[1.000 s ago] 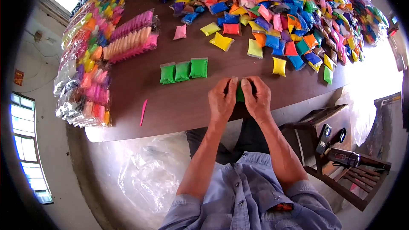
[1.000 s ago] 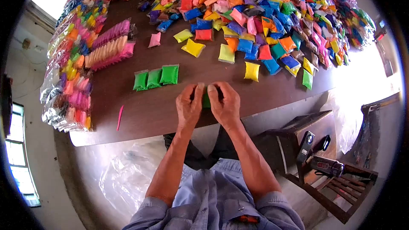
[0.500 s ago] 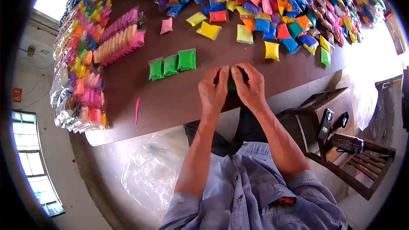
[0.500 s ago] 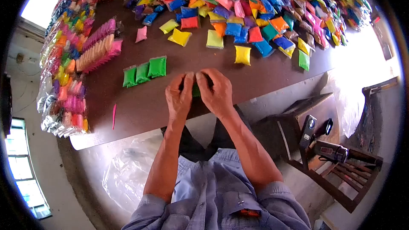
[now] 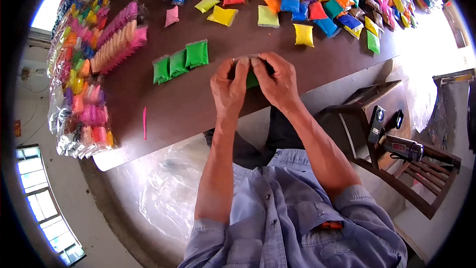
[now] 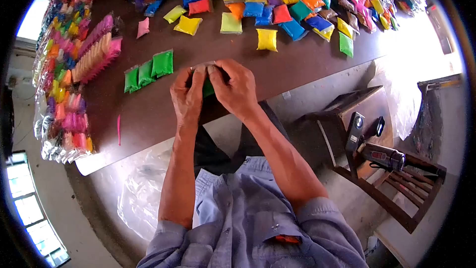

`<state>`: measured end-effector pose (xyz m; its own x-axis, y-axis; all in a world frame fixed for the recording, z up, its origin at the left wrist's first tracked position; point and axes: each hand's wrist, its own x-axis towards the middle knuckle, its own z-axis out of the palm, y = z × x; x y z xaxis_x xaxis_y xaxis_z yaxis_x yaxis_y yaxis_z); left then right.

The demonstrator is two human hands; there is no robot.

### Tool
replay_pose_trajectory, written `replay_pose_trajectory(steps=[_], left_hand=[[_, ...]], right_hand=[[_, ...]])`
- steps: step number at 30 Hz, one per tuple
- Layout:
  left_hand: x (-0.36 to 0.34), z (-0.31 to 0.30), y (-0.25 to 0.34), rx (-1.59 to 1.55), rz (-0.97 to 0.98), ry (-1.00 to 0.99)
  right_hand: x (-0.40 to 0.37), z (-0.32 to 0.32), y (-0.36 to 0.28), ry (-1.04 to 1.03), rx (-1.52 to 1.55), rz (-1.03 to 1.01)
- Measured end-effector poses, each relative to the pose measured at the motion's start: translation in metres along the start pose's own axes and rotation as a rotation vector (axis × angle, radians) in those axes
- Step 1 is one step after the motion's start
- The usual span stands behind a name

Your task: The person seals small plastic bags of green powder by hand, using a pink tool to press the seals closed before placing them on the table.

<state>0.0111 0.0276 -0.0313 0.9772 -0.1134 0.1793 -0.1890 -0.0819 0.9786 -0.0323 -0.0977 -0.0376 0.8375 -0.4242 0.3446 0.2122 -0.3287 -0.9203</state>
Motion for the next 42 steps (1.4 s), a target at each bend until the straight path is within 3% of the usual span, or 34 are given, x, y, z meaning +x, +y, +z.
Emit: replay_pose_trajectory(steps=[9,12,14,21,24,26,33,35,42], left_hand=[[-0.002,0.001,-0.003,0.06,0.045,-0.005],[-0.004,0.004,-0.001,-0.078,0.005,-0.011],[-0.003,0.003,0.003,0.131,0.094,-0.056],[0.0,-0.001,-0.004,0.314,0.203,-0.015],[-0.003,0.001,-0.003,0.274,0.164,-0.027],[-0.005,0.002,0.002,0.175,0.029,-0.079],[-0.003,-0.002,0.001,0.178,0.074,-0.112],[-0.003,-0.001,-0.001,0.222,0.145,-0.037],[-0.004,-0.001,0.001,0.241,0.089,-0.045]], right_hand=[[0.001,0.001,0.004,0.02,-0.005,-0.02],[0.0,0.002,0.002,0.084,0.019,0.063],[0.002,0.004,0.002,0.147,0.028,-0.01],[0.003,0.003,-0.001,0.065,-0.052,-0.035],[0.002,0.003,0.001,0.042,-0.073,-0.049],[-0.001,0.006,0.003,0.112,-0.003,-0.019],[0.003,0.004,-0.002,0.092,-0.001,0.029],[0.004,0.005,-0.003,0.026,-0.056,0.013],[0.002,0.006,0.004,0.004,-0.052,0.036]])
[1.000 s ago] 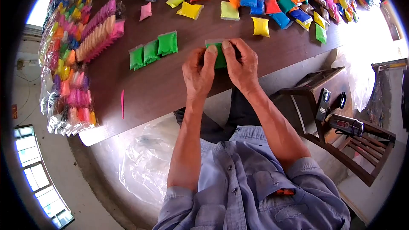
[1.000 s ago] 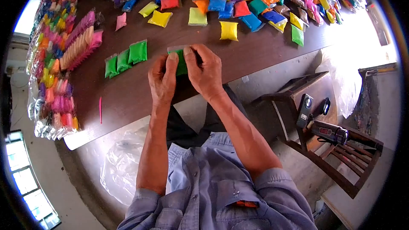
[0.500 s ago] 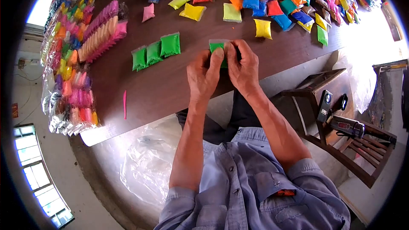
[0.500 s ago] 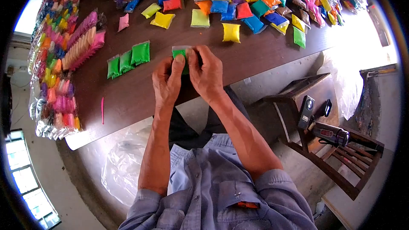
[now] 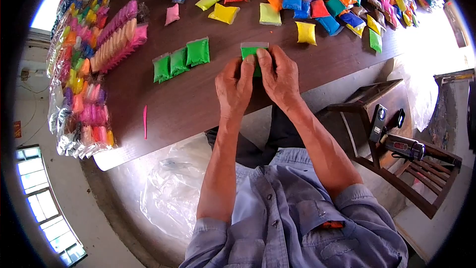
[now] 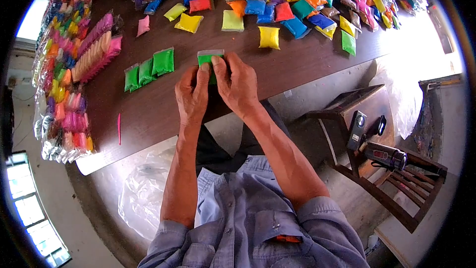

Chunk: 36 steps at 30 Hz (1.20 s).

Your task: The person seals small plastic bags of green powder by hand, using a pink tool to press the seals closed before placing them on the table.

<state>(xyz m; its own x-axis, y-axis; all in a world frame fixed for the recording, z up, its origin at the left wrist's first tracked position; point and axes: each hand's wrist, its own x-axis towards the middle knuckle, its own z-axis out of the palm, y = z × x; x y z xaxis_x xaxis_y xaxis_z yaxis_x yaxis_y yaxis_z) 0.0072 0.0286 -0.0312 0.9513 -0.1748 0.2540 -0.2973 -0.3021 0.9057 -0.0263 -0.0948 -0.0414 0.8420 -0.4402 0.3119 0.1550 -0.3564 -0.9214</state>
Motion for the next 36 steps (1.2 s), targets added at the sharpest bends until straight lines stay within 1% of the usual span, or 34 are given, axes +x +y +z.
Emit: replay_pose_trajectory(steps=[2,3,5,9,11,15,18,20,23,27,29,36], left_hand=[[-0.002,0.003,0.006,-0.165,-0.054,-0.039],[-0.001,0.002,0.005,-0.165,-0.054,-0.038],[0.0,0.0,0.002,-0.096,-0.02,-0.099],[0.001,-0.002,-0.002,-0.068,0.025,-0.096],[0.001,-0.003,-0.002,-0.041,0.028,-0.066],[0.002,-0.003,-0.004,0.003,0.05,-0.057],[0.002,-0.002,-0.003,-0.062,0.032,-0.082],[0.001,-0.001,0.001,-0.149,0.018,-0.082],[0.001,-0.001,-0.001,-0.123,0.057,-0.078],[0.002,-0.003,-0.006,-0.078,0.034,-0.081],[0.0,-0.001,-0.012,-0.134,0.005,-0.079],[0.003,-0.002,-0.003,-0.177,0.049,-0.081]], right_hand=[[-0.001,0.003,0.005,0.091,0.031,-0.022],[0.0,0.003,0.005,0.09,0.031,-0.023],[0.001,0.0,0.005,0.108,0.016,-0.046],[0.002,0.0,0.003,0.093,-0.023,-0.054],[0.001,-0.002,-0.003,0.033,0.003,-0.015],[0.001,0.001,-0.002,0.042,-0.026,-0.041],[0.0,0.0,-0.002,0.046,-0.005,-0.007],[0.001,0.0,0.004,0.108,-0.005,-0.03],[0.002,-0.001,0.002,0.123,0.019,-0.026],[0.001,-0.001,-0.001,0.078,0.034,0.006],[0.001,-0.002,-0.003,0.049,-0.005,-0.039],[0.001,-0.003,0.001,0.069,0.051,-0.012]])
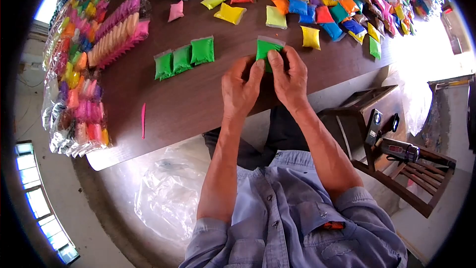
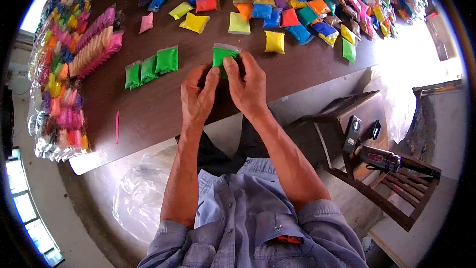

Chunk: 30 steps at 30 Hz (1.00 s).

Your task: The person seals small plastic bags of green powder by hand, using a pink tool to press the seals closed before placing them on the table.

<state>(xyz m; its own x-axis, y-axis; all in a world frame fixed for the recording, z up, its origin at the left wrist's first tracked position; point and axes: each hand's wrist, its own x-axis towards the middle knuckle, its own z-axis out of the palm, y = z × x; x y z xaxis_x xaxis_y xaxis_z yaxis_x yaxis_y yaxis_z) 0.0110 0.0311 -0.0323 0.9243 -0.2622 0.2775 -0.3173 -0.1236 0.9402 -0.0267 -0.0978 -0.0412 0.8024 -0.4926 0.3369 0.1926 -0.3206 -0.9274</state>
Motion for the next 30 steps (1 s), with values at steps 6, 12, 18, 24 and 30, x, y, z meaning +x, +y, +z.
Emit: replay_pose_trajectory(steps=[6,12,18,24,30], left_hand=[[0.0,-0.002,-0.001,0.015,-0.006,0.001],[-0.003,-0.002,0.0,-0.083,-0.061,0.02],[-0.001,-0.006,0.009,-0.14,-0.089,0.027],[-0.005,-0.005,-0.003,-0.085,-0.078,0.073],[-0.005,-0.001,-0.008,-0.089,0.125,0.229]], right_hand=[[0.0,0.0,-0.004,0.02,0.098,0.116],[-0.001,-0.004,0.0,0.0,-0.028,0.114],[-0.003,-0.002,-0.011,-0.041,0.018,0.05],[-0.003,-0.003,-0.008,-0.065,-0.03,0.097],[-0.001,-0.005,0.004,-0.066,0.008,0.083]])
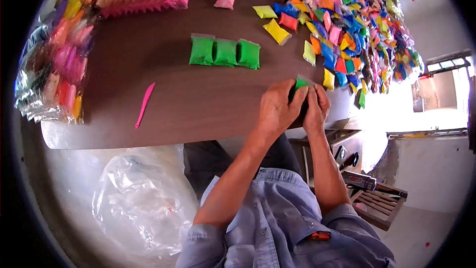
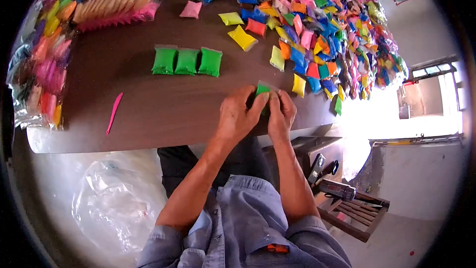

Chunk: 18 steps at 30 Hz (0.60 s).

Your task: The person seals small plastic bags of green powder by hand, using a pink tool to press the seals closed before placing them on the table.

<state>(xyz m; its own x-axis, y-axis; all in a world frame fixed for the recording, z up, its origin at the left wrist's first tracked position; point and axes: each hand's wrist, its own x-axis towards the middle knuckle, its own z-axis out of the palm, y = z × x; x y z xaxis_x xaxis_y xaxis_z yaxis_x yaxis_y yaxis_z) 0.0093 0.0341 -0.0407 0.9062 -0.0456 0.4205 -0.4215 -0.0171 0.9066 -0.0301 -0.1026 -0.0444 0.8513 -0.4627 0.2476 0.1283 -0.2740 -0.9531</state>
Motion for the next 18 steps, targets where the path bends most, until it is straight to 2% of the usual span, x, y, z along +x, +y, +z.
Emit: replay_pose_trajectory(steps=[4,8,14,16,18], left_hand=[[-0.0019,-0.0011,0.0009,-0.062,-0.121,0.008],[-0.0041,-0.0033,-0.0012,-0.071,-0.118,0.011],[-0.0023,-0.0021,0.0006,-0.028,0.0,0.015],[-0.0028,-0.0018,0.0016,-0.064,-0.081,0.047],[-0.0015,-0.0032,0.003,-0.045,-0.034,0.026]], right_hand=[[-0.0016,0.003,-0.0099,-0.05,-0.152,-0.043],[-0.0029,0.0004,-0.006,-0.057,-0.148,-0.038],[-0.0021,-0.0018,-0.0039,-0.043,-0.184,-0.079],[-0.0035,-0.0009,-0.0058,-0.052,-0.22,-0.085],[-0.0024,-0.0016,-0.0037,-0.067,-0.21,-0.12]])
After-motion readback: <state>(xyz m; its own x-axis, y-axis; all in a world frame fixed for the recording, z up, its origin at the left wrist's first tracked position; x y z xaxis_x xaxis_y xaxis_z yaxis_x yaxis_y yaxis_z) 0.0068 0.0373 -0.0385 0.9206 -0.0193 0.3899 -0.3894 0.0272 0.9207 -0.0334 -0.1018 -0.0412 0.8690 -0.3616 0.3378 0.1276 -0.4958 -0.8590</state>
